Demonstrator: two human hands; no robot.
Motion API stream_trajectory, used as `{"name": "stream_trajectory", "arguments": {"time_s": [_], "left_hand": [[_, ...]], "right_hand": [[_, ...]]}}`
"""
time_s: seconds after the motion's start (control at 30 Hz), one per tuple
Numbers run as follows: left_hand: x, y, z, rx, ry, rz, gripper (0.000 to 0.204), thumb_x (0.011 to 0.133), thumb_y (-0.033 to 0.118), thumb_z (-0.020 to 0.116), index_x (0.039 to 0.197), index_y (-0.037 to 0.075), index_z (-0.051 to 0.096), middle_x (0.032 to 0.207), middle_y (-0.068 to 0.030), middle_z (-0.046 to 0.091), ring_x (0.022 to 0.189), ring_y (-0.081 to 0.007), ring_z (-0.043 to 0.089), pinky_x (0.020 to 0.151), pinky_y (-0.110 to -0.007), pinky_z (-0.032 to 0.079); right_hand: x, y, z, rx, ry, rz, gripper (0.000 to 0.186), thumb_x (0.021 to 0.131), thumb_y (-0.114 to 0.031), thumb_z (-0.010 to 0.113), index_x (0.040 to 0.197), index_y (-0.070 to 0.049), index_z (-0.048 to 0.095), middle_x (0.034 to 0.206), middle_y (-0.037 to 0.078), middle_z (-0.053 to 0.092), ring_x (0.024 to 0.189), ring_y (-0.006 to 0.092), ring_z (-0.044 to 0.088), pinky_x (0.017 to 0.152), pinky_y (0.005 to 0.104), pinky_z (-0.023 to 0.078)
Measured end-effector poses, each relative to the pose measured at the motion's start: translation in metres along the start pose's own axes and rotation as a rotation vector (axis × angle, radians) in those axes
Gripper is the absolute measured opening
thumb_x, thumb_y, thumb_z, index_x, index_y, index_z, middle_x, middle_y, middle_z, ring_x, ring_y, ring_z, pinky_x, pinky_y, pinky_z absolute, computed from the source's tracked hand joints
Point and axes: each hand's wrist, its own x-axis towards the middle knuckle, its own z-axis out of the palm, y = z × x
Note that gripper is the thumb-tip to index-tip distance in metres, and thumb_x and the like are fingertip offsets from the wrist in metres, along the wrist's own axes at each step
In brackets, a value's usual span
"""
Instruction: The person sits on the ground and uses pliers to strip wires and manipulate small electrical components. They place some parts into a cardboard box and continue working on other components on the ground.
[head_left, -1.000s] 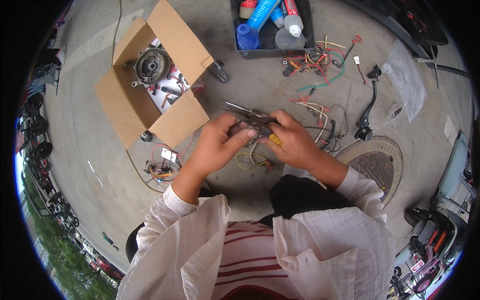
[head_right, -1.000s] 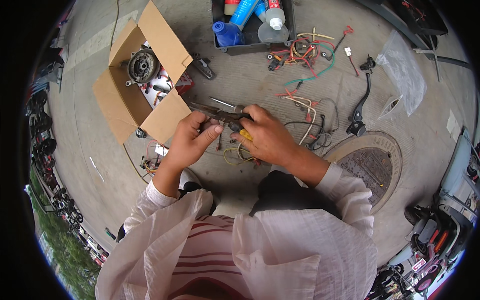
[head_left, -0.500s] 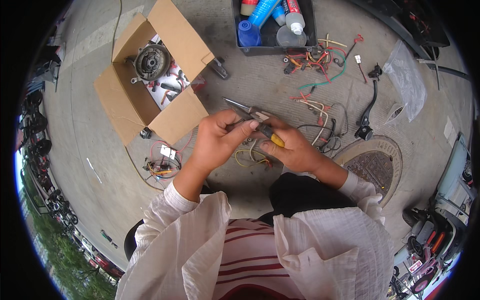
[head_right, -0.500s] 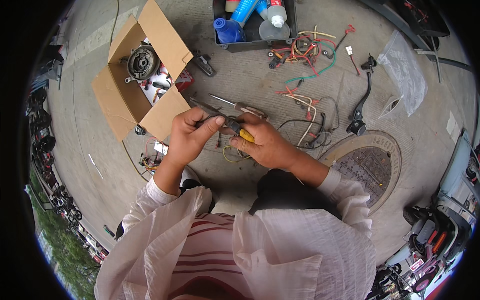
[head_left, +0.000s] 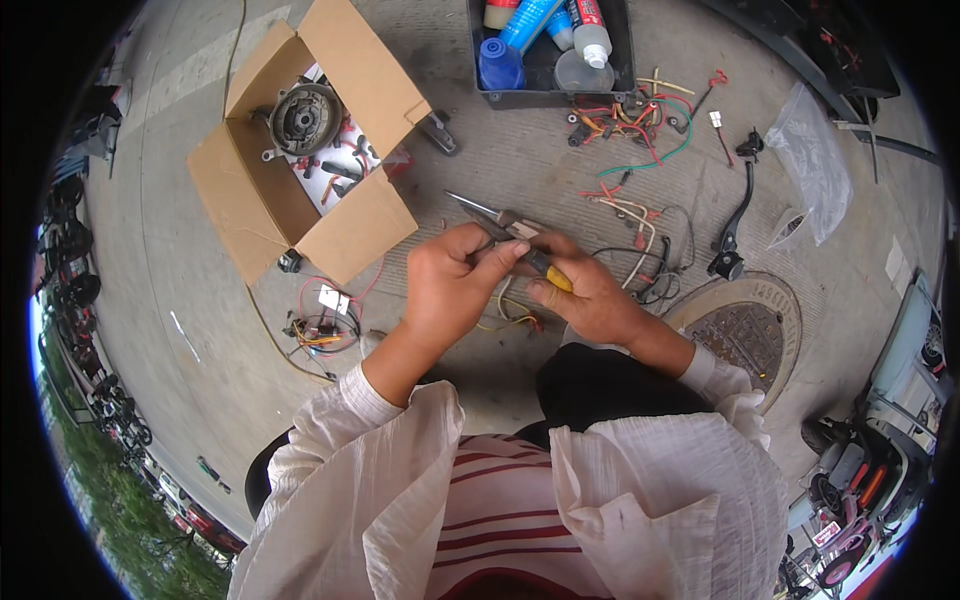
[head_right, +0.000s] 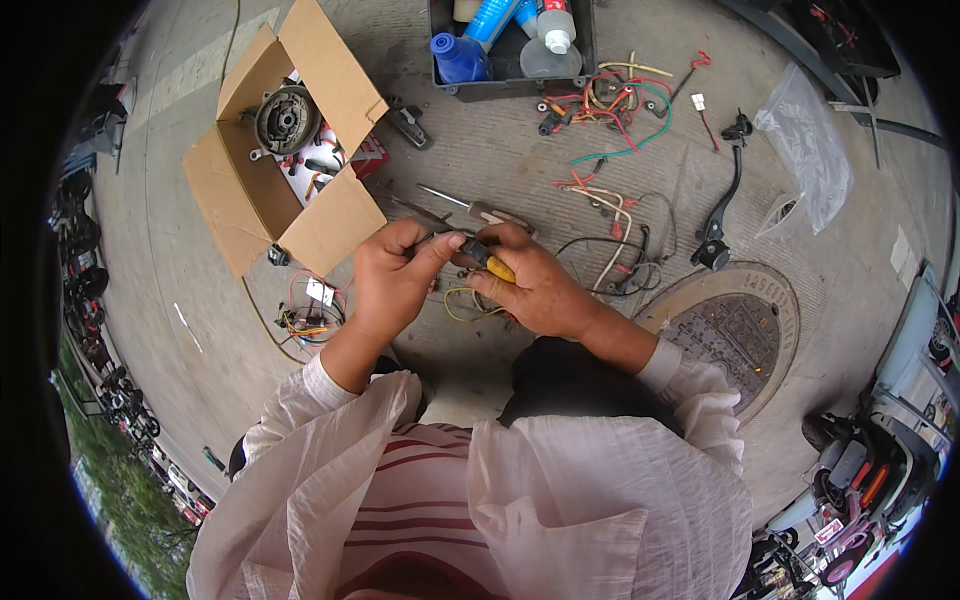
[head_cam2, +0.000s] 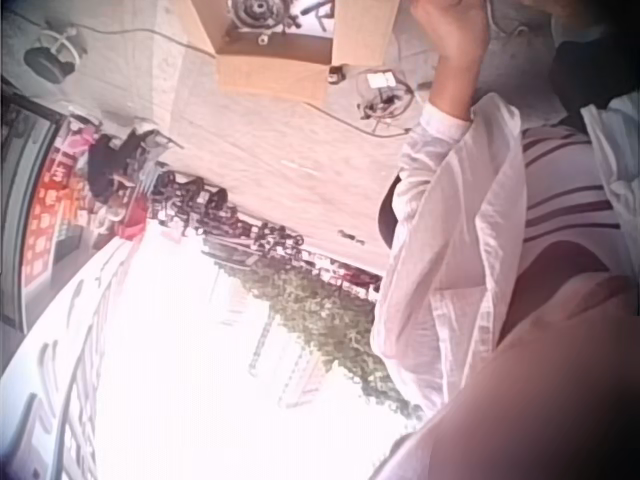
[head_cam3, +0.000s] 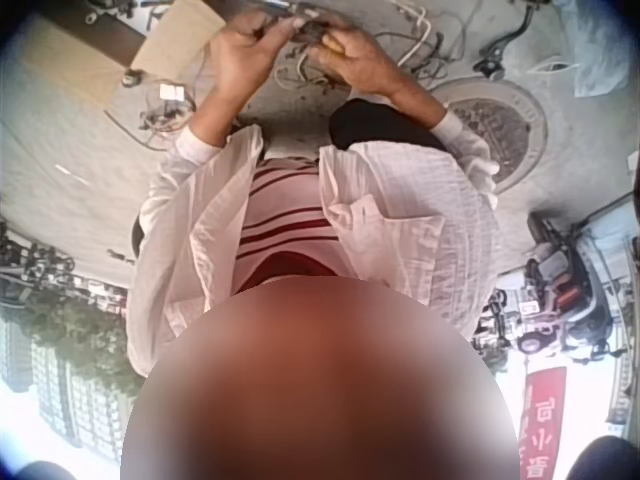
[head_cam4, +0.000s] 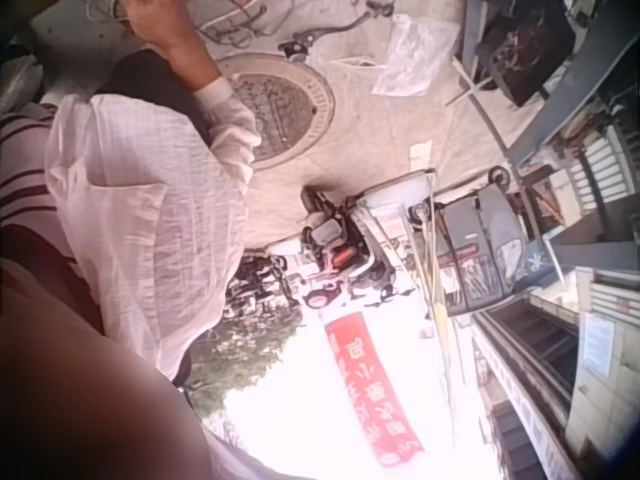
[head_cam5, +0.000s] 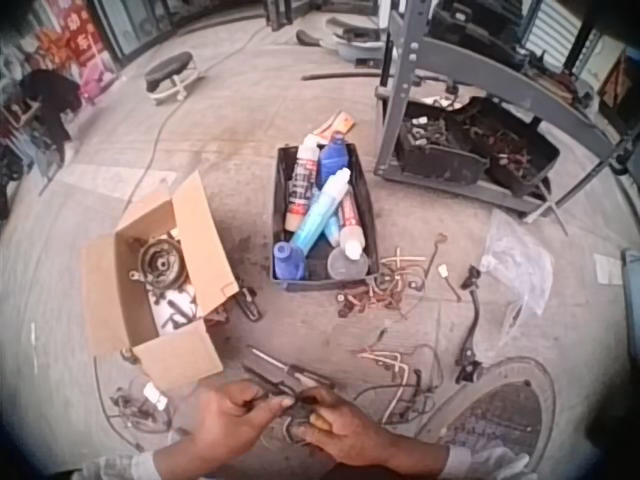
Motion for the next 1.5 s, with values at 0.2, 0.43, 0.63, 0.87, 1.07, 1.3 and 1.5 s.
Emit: {"name": "stream_trajectory", "arguments": {"time_s": [0.2,0.43,0.63,0.87,1.07,1.3,1.5], "left_hand": [[0.003,-0.006,-0.004,-0.100,-0.107,0.018,0.024,0.087,0.020,0.070,0.080,-0.001,0.062,0.062,-0.0041,0.057,0.053,-0.0108,0.047,0.052,-0.028,0.042],[0.007,-0.014,-0.014,-0.478,-0.321,-0.076,0.021,0.098,0.019,0.052,0.091,0.001,0.061,0.072,0.0034,0.054,0.065,-0.0041,0.046,0.060,-0.022,0.039],[0.004,-0.012,-0.006,-0.524,-0.203,-0.095,0.022,0.100,0.021,0.049,0.092,0.004,0.062,0.067,0.0062,0.047,0.060,-0.0026,0.037,0.054,-0.020,0.031],[0.010,-0.005,-0.018,-0.599,-0.147,-0.122,0.023,0.102,0.021,0.045,0.097,0.002,0.058,0.064,0.0065,0.035,0.057,-0.0038,0.029,0.052,-0.020,0.026],[0.014,-0.014,-0.018,-0.624,-0.100,-0.063,0.020,0.101,0.020,0.047,0.095,0.005,0.060,0.065,0.0086,0.039,0.056,-0.0014,0.030,0.050,-0.019,0.026],[0.015,-0.013,-0.020,-0.499,-0.117,-0.039,0.022,0.103,0.019,0.043,0.099,0.002,0.056,0.067,0.0047,0.037,0.059,-0.0049,0.031,0.054,-0.020,0.028],[0.016,-0.016,-0.019,-0.455,-0.119,-0.020,0.022,0.103,0.019,0.043,0.098,0.002,0.056,0.068,0.0045,0.038,0.059,-0.0056,0.032,0.054,-0.021,0.029]], "right_hand": [[-0.006,0.001,0.001,0.335,-0.141,0.281,0.036,0.098,-0.032,0.055,0.120,-0.004,0.058,0.076,-0.001,0.053,0.067,0.0060,0.051,0.058,0.0231,0.042],[-0.004,-0.004,-0.004,0.516,-0.212,0.299,0.040,0.099,-0.032,0.053,0.129,-0.006,0.054,0.076,-0.003,0.050,0.069,0.0057,0.050,0.061,0.0225,0.043],[0.003,-0.004,-0.007,-0.297,0.026,-0.114,0.038,0.095,-0.023,0.056,0.125,0.001,0.056,0.118,0.015,0.047,0.108,0.0262,0.050,0.096,0.0361,0.039],[-0.001,-0.019,-0.010,-0.031,-0.088,0.130,0.032,0.094,-0.023,0.059,0.110,0.005,0.060,0.119,0.018,0.049,0.101,0.0311,0.057,0.088,0.0384,0.047],[-0.001,-0.016,-0.010,-0.161,-0.070,0.030,0.034,0.094,-0.024,0.059,0.102,0.009,0.057,0.113,0.020,0.051,0.089,0.0323,0.060,0.073,0.0394,0.050],[-0.001,-0.013,-0.011,-0.247,-0.059,0.013,0.036,0.092,-0.024,0.061,0.102,0.010,0.055,0.111,0.022,0.051,0.091,0.0368,0.058,0.079,0.0407,0.048],[-0.001,-0.014,-0.013,-0.294,-0.090,0.063,0.037,0.092,-0.022,0.059,0.113,0.007,0.054,0.112,0.019,0.052,0.100,0.0357,0.057,0.086,0.0374,0.046]]}}
